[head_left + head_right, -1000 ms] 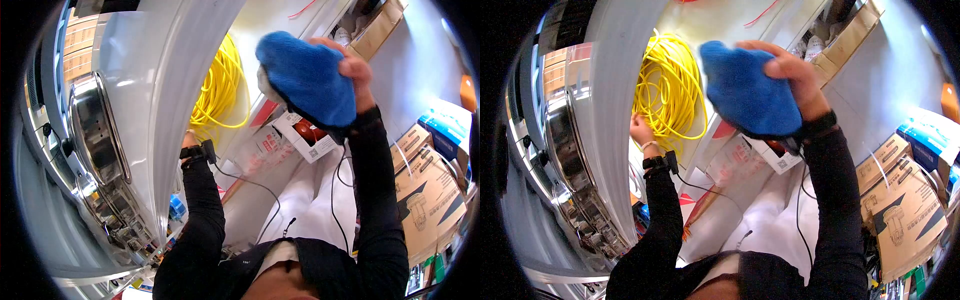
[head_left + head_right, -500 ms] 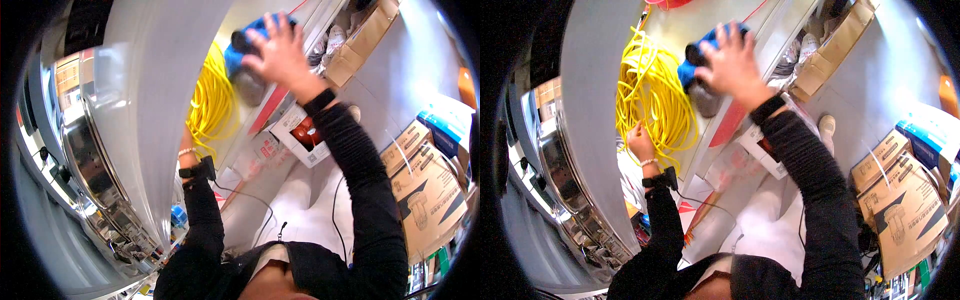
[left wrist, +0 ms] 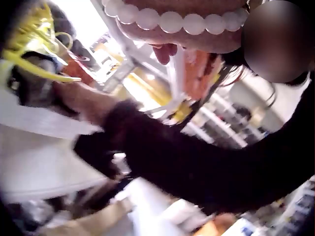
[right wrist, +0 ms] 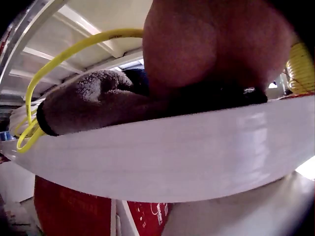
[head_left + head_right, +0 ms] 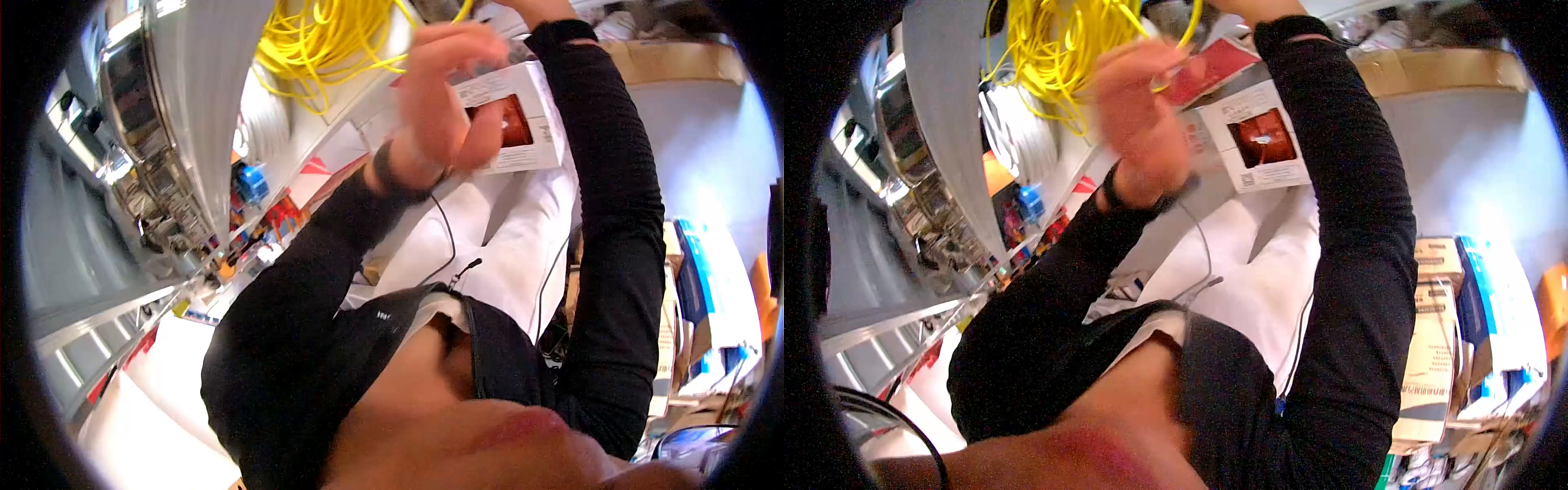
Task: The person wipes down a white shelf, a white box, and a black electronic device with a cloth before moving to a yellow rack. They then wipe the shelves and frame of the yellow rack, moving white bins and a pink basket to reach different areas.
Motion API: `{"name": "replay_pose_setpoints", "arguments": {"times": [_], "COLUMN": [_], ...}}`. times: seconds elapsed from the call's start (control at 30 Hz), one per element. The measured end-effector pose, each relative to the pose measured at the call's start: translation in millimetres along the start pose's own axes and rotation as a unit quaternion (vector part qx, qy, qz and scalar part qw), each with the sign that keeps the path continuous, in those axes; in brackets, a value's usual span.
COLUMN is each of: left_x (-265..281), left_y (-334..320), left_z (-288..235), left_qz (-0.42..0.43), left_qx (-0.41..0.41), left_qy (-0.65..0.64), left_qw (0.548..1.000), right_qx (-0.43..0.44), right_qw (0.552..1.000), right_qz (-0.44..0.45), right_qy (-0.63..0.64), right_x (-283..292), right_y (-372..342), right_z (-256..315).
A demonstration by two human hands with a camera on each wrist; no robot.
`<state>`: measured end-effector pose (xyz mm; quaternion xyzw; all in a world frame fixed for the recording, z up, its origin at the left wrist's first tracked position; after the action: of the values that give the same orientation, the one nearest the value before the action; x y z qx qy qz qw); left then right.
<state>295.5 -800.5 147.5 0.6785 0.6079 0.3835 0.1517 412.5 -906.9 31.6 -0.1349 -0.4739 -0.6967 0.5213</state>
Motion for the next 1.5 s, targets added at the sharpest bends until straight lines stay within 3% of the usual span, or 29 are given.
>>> {"name": "replay_pose_setpoints", "arguments": {"times": [0.07, 0.1, 0.13, 0.17, 0.2, 0.23, 0.3, 0.37, 0.47, 0.6, 0.8, 1.5], "left_x": [9.9, 18.1, 26.2, 30.2, 34.4, 41.4, 56.6, 72.0, 94.6, 120.0, 147.5, 243.0], "left_y": [17.7, 30.8, 44.0, 57.4, 68.1, 77.9, 99.4, 117.4, 134.8, 149.7, 159.4, 168.5], "left_z": [-48.4, -62.8, -77.2, -92.4, -108.1, -118.1, -136.8, -154.1, -182.6, -220.0, -254.6, -312.3], "left_qz": [-0.051, -0.059, -0.065, -0.086, -0.11, -0.147, -0.203, -0.197, -0.169, -0.134, -0.113, -0.144], "left_qx": [0.009, -0.021, -0.051, -0.045, -0.032, -0.032, -0.04, -0.076, -0.128, -0.181, -0.218, -0.318], "left_qy": [-0.24, -0.262, -0.282, -0.276, -0.265, -0.244, -0.21, -0.216, -0.229, -0.247, -0.265, -0.274], "left_qw": [0.969, 0.963, 0.956, 0.956, 0.958, 0.958, 0.956, 0.953, 0.95, 0.943, 0.932, 0.896], "right_qx": [-0.014, -0.02, -0.033, -0.05, -0.147, -0.172, -0.106, -0.026, 0.044, 0.113, 0.158, 0.26], "right_qw": [0.999, 0.997, 0.996, 0.998, 0.977, 0.96, 0.917, 0.866, 0.809, 0.785, 0.786, 0.747], "right_qz": [0.044, 0.062, -0.006, 0.008, -0.032, -0.095, -0.281, -0.4, -0.461, -0.467, -0.462, -0.478], "right_qy": [0.021, 0.04, 0.078, 0.039, 0.148, 0.197, 0.263, 0.3, 0.362, 0.391, 0.38, 0.383], "right_x": [11.5, 17.1, 21.3, 51.4, 69.8, 95.2, 173.4, 247.3, 330.9, 405.6, 463.5, 538.9], "right_y": [5.2, 5.2, -1.3, -7.0, -16.4, -33.9, -74.0, -108.4, -122.0, -105.4, -92.0, -57.0], "right_z": [2.0, 0.4, -3.7, 1.6, -4.5, -5.8, 2.0, 23.0, 70.0, 126.8, 177.1, 270.1]}}
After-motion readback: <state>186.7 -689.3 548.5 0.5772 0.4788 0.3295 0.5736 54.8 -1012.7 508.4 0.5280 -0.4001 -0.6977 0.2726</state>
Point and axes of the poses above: each hand's wrist, its own y-axis towards the middle knuckle, its own x-axis out of the back of the hand, z = x × y, the point moved 3 cm from there along y, towards the middle knuckle, and after that the axes turned 15 degrees about -z, right-handed, at the moved point
